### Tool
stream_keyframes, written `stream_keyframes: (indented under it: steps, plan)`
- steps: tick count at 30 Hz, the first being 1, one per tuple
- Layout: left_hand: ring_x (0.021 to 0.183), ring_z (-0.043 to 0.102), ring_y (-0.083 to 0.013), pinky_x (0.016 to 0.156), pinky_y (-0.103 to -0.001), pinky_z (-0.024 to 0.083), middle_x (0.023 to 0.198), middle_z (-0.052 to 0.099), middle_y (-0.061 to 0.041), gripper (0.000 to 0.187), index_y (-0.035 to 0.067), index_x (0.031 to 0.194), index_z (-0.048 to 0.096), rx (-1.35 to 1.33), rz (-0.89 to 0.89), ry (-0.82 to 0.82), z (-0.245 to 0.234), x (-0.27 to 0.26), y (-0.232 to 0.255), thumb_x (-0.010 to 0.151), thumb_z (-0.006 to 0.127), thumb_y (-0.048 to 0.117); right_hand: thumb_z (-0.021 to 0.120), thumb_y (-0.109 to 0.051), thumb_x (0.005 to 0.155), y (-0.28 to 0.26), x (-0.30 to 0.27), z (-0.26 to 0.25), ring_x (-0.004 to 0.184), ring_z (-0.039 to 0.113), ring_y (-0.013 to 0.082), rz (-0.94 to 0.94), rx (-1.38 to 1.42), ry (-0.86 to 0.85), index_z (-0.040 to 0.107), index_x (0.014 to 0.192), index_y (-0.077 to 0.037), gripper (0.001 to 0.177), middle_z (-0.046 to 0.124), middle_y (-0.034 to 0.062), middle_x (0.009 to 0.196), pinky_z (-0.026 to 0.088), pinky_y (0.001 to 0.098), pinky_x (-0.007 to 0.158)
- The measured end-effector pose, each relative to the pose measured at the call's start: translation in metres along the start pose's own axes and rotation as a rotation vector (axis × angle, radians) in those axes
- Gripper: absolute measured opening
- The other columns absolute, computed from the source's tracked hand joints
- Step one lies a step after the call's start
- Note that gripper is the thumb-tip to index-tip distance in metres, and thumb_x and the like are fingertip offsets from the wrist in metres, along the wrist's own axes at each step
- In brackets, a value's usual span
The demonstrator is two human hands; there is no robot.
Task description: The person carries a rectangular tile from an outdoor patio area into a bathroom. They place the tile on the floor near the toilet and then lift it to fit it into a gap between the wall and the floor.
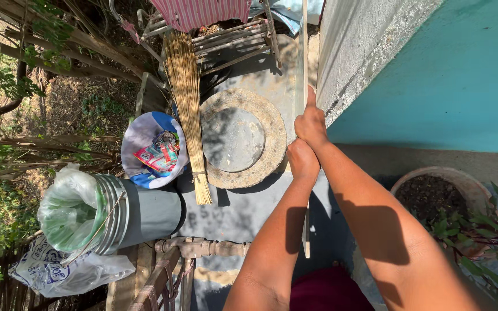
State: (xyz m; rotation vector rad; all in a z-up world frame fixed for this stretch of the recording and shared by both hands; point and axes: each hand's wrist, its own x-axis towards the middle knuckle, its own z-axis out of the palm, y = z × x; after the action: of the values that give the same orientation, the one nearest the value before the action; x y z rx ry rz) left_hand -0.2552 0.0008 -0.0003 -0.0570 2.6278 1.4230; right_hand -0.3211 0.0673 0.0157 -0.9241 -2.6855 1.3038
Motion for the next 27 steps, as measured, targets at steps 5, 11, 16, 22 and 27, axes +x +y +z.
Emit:
stream_keyframes:
  steps: [5,11,16,22,27]
  plan:
    - [0.085,0.071,-0.0479,0.074,-0.055,0.055,0.087,0.071,-0.031,0.021,-0.008,0.084,0.072,0.011,0.012,-0.009,0.001,0.002,-0.001,0.09,0.064,0.011,0.046,0.003,0.085,0.005,0.007,0.002,0.106,0.064,0.0552,0.007,-0.018,-0.013,0.02,0.161,-0.03,0.086,0.067,0.0366,0.111,0.049,0.0584,0.095]
    - [0.089,0.071,-0.0482,0.077,-0.056,0.055,0.089,0.071,-0.032,0.02,-0.009,0.086,0.072,0.052,-0.013,-0.014,0.005,0.009,0.002,0.089,0.064,0.009,0.047,0.004,0.084,0.014,0.02,0.009,0.1,0.068,0.0526,-0.038,0.035,0.019,0.02,0.161,-0.024,0.086,0.07,0.0349,0.105,0.053,0.0572,0.089]
    - [0.09,0.071,-0.0485,0.079,-0.055,0.055,0.091,0.071,-0.031,0.017,-0.007,0.089,0.072,0.116,0.037,-0.001,0.007,0.038,0.012,0.081,0.062,0.004,0.049,0.004,0.082,0.023,0.053,0.019,0.097,0.069,0.0517,-0.093,0.043,0.058,0.02,0.161,-0.019,0.087,0.07,0.0346,0.104,0.054,0.0566,0.085]
    - [0.091,0.07,-0.0482,0.079,-0.055,0.055,0.092,0.071,-0.032,0.019,-0.006,0.089,0.073,0.106,-0.023,-0.04,0.01,0.055,0.03,0.086,0.059,0.006,0.052,0.001,0.084,0.028,0.088,0.019,0.095,0.068,0.0543,-0.08,-0.02,0.045,0.017,0.162,-0.013,0.087,0.07,0.0368,0.099,0.053,0.0579,0.086]
    - [0.092,0.071,-0.0473,0.079,-0.054,0.055,0.093,0.07,-0.032,0.019,-0.007,0.09,0.072,0.037,-0.022,-0.015,0.009,0.06,0.041,0.09,0.058,0.006,0.051,0.002,0.082,0.016,0.088,0.008,0.098,0.066,0.0552,-0.117,0.045,0.057,0.022,0.161,-0.016,0.086,0.069,0.036,0.103,0.052,0.0586,0.087]
